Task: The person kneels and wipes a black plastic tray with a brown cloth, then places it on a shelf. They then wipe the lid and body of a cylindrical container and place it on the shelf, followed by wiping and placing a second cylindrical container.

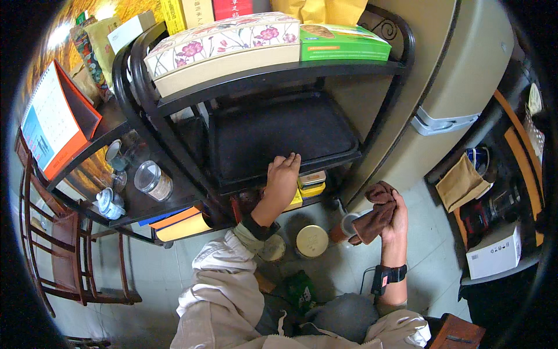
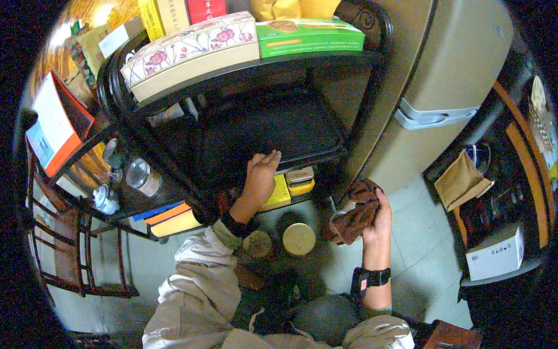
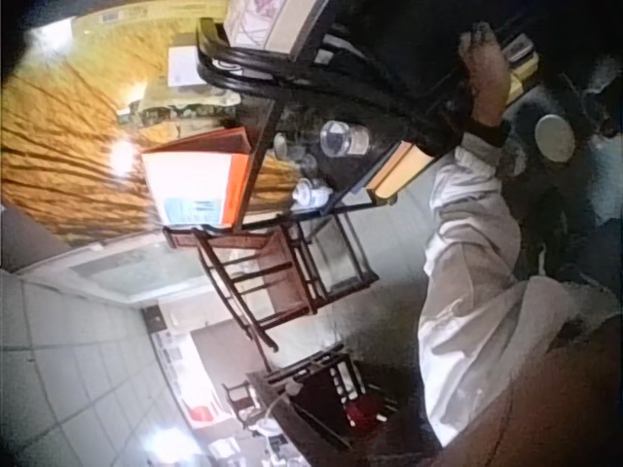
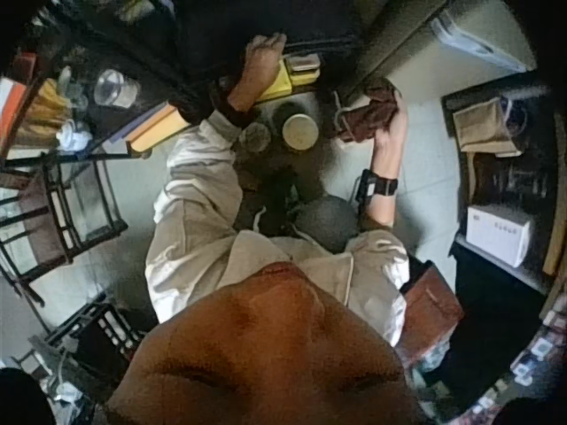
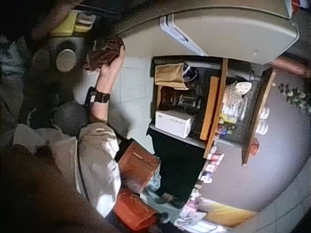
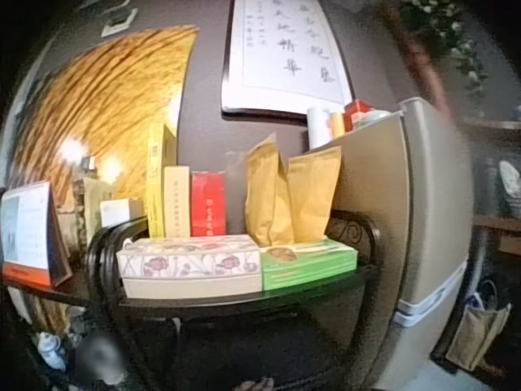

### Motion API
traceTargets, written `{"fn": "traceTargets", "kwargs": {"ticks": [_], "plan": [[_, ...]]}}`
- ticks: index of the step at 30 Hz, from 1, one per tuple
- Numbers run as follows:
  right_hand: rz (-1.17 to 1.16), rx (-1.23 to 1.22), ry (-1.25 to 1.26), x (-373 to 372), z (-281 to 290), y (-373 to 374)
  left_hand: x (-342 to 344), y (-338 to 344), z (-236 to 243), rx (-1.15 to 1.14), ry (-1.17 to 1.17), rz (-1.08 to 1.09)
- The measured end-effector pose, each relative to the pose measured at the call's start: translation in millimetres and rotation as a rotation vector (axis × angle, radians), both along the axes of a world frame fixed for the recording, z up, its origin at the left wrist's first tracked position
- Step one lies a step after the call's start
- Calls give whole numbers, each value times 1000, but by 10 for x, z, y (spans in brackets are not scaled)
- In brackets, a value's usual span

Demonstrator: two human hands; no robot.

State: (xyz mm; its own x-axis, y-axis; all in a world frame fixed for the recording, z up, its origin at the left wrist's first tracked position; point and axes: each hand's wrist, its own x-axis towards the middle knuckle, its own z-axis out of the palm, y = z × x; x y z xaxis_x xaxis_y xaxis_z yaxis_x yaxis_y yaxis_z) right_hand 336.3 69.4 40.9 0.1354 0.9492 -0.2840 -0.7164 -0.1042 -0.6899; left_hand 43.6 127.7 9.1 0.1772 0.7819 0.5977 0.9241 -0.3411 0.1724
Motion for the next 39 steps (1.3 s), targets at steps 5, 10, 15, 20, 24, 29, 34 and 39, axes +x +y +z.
{"fn": "traceTargets", "kwargs": {"ticks": [5, 10, 15, 20, 24, 29, 34, 39], "plan": [[15, 14, 22, -13, -64, 34, 3, 56, -7, -117, -85, -46], [110, 102, -113, 75, -138, 53, -8, 1, 7, -93, -86, -45], [28, 54, -98, 148, -234, 108, 20, -62, 30, -22, 48, -67], [21, 22, 77, 241, -229, 72, 40, -12, -1, 26, 73, -37], [6, -18, -20, 228, -179, 56, 62, 2, -16, 63, 91, -24], [76, 31, -4, 198, -151, 102, 98, 22, -10, 89, 144, 2], [47, 31, -44, 184, -81, 147, 93, 14, -47, 119, 185, 20], [-9, 33, -67, 111, 199, 125, 101, -9, -59, 135, 256, 48]]}}
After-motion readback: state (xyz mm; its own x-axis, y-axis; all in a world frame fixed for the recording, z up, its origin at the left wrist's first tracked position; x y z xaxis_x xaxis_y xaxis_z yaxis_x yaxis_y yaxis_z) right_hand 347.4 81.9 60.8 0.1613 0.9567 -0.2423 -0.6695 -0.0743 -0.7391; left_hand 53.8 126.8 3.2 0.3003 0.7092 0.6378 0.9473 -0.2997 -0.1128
